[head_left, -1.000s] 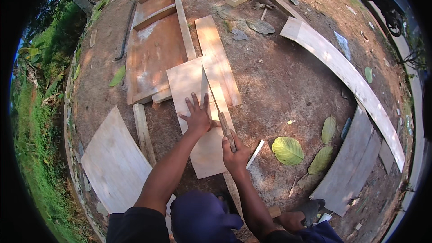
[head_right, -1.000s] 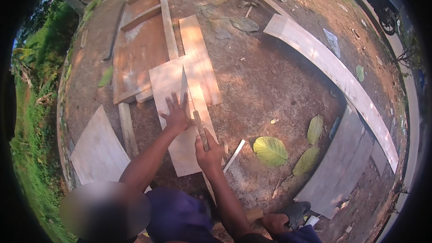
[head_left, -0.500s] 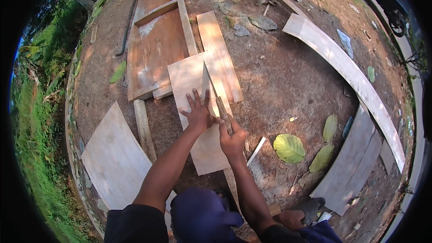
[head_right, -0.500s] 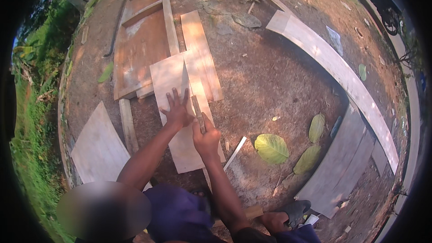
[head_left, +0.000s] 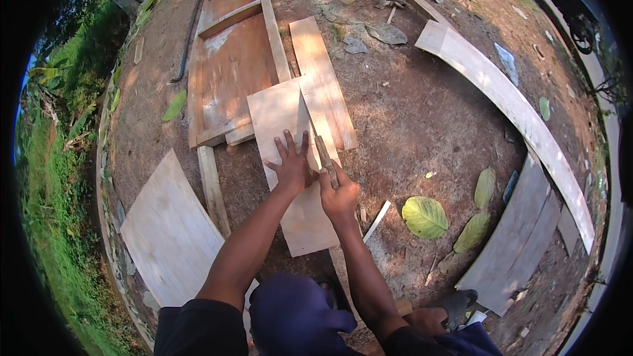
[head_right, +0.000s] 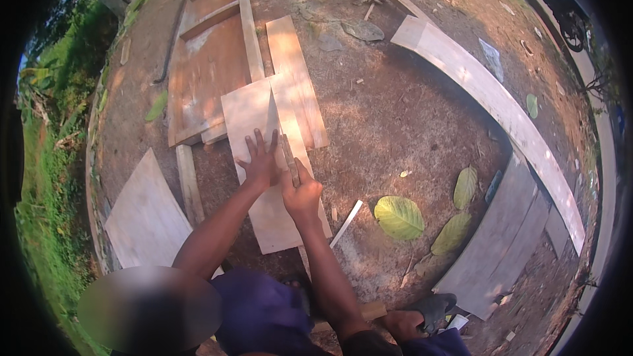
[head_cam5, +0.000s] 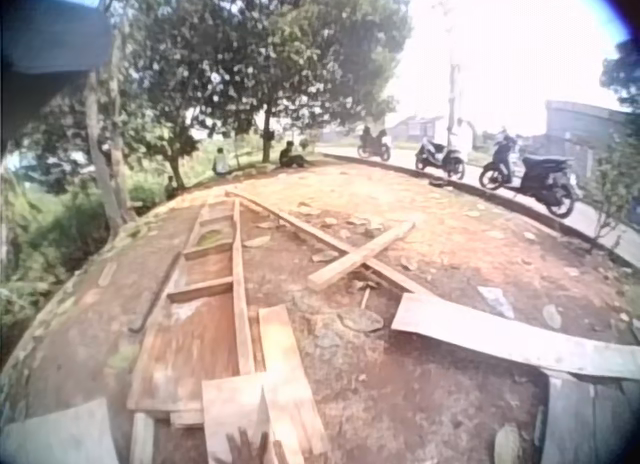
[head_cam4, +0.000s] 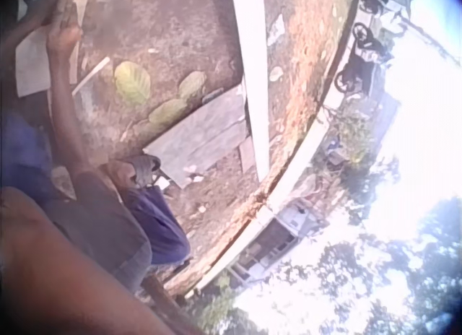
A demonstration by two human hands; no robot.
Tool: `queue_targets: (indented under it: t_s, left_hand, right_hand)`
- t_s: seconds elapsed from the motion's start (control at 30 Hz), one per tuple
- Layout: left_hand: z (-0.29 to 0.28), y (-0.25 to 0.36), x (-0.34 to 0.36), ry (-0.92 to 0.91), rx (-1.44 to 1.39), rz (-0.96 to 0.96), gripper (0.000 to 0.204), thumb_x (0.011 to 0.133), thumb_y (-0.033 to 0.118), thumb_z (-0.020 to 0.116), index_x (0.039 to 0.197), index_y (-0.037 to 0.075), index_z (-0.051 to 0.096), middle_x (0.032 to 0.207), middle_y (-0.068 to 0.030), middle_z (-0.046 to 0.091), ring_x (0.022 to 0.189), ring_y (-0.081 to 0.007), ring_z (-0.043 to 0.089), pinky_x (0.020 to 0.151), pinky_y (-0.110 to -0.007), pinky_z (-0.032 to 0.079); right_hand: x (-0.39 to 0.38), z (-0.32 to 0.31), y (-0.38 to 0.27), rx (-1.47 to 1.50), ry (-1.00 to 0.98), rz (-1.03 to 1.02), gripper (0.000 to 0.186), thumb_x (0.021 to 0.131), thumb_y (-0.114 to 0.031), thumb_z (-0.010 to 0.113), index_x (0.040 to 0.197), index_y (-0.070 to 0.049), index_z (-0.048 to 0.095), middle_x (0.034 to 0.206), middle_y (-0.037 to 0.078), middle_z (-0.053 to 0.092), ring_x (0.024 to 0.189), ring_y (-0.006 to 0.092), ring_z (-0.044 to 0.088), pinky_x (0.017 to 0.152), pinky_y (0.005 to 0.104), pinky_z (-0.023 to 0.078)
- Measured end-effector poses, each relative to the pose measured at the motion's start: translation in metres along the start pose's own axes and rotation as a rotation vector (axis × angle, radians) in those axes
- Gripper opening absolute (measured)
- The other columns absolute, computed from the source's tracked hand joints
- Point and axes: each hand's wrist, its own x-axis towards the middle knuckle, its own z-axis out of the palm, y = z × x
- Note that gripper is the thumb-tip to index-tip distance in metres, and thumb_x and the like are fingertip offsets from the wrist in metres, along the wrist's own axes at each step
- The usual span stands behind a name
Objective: The person uses a hand saw to cut a plank of wood placed on a wooden frame. After cutting, the person picks up a tape measure and measures the wooden frame.
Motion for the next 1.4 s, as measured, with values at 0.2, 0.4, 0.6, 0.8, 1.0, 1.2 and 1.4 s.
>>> queue_targets:
  t_s: [0.2, 0.4, 0.6, 0.8, 1.0, 1.2, 1.4]
  left_hand:
    - [-0.013, 0.009, -0.011, -0.018, -0.056, -0.029, 0.147, 0.057, 0.067, 0.091, 0.168, 0.026, 0.003, 0.172, -0.0209, -0.009, 0.157, -0.0489, -0.008, 0.107, -0.088, 0.017]
    - [0.012, -0.012, 0.001, 0.020, 0.034, -0.041, 0.146, 0.059, 0.065, 0.091, 0.168, 0.027, 0.002, 0.173, -0.0203, -0.009, 0.157, -0.0489, -0.007, 0.107, -0.088, 0.018]
    - [0.003, -0.006, -0.005, 0.007, -0.017, -0.034, 0.145, 0.059, 0.064, 0.092, 0.168, 0.028, 0.003, 0.173, -0.0199, -0.009, 0.158, -0.0477, -0.006, 0.107, -0.088, 0.017]
    - [-0.016, 0.006, -0.017, -0.006, -0.078, -0.039, 0.148, 0.054, 0.069, 0.091, 0.168, 0.023, 0.009, 0.173, -0.0207, -0.005, 0.158, -0.0477, -0.005, 0.107, -0.088, 0.016]
    - [0.001, -0.008, -0.008, 0.051, -0.012, -0.014, 0.133, 0.068, 0.060, 0.089, 0.168, 0.028, 0.006, 0.173, -0.0205, -0.007, 0.158, -0.0482, -0.005, 0.106, -0.089, 0.017]
    - [-0.001, -0.008, -0.010, 0.073, -0.087, 0.020, 0.130, 0.069, 0.067, 0.085, 0.168, 0.027, 0.010, 0.173, -0.0199, -0.007, 0.158, -0.0478, -0.004, 0.107, -0.089, 0.010]
    - [0.047, -0.012, -0.056, 0.308, -0.146, 0.035, 0.110, 0.086, 0.058, 0.074, 0.166, 0.010, 0.015, 0.172, -0.0240, 0.002, 0.159, -0.0449, -0.002, 0.109, -0.086, 0.002]
  right_hand:
    - [-0.107, -0.096, -0.031, -0.089, -0.109, 0.203, 0.041, 0.094, -0.015, 0.070, 0.129, 0.006, 0.067, 0.079, 0.021, 0.073, 0.068, 0.0191, 0.074, 0.064, 0.0327, 0.056]
    - [-0.051, -0.037, -0.025, -0.038, -0.142, 0.236, 0.041, 0.095, -0.017, 0.069, 0.127, 0.008, 0.066, 0.077, 0.022, 0.071, 0.066, 0.0229, 0.073, 0.063, 0.0352, 0.056]
    - [-0.036, -0.027, -0.013, -0.056, -0.087, 0.156, 0.041, 0.095, -0.018, 0.069, 0.127, 0.007, 0.066, 0.074, 0.023, 0.070, 0.062, 0.0274, 0.072, 0.060, 0.0388, 0.054]
    - [-0.120, -0.106, -0.040, -0.082, -0.148, 0.274, 0.041, 0.095, -0.017, 0.069, 0.130, 0.005, 0.066, 0.076, 0.020, 0.072, 0.066, 0.0247, 0.074, 0.063, 0.0362, 0.057]
    - [-0.027, -0.010, -0.008, -0.082, -0.088, 0.090, 0.040, 0.095, -0.019, 0.069, 0.126, 0.006, 0.068, 0.081, 0.026, 0.073, 0.067, 0.0293, 0.075, 0.063, 0.0391, 0.057]
    - [-0.013, -0.006, 0.013, 0.043, -0.008, 0.019, 0.041, 0.094, -0.023, 0.071, 0.122, 0.007, 0.069, 0.084, 0.028, 0.073, 0.079, 0.0334, 0.077, 0.070, 0.0415, 0.058]
    - [-0.008, -0.016, -0.008, 0.035, -0.112, 0.193, 0.039, 0.096, -0.023, 0.070, 0.121, 0.007, 0.070, 0.089, 0.028, 0.074, 0.082, 0.0330, 0.077, 0.072, 0.0405, 0.058]
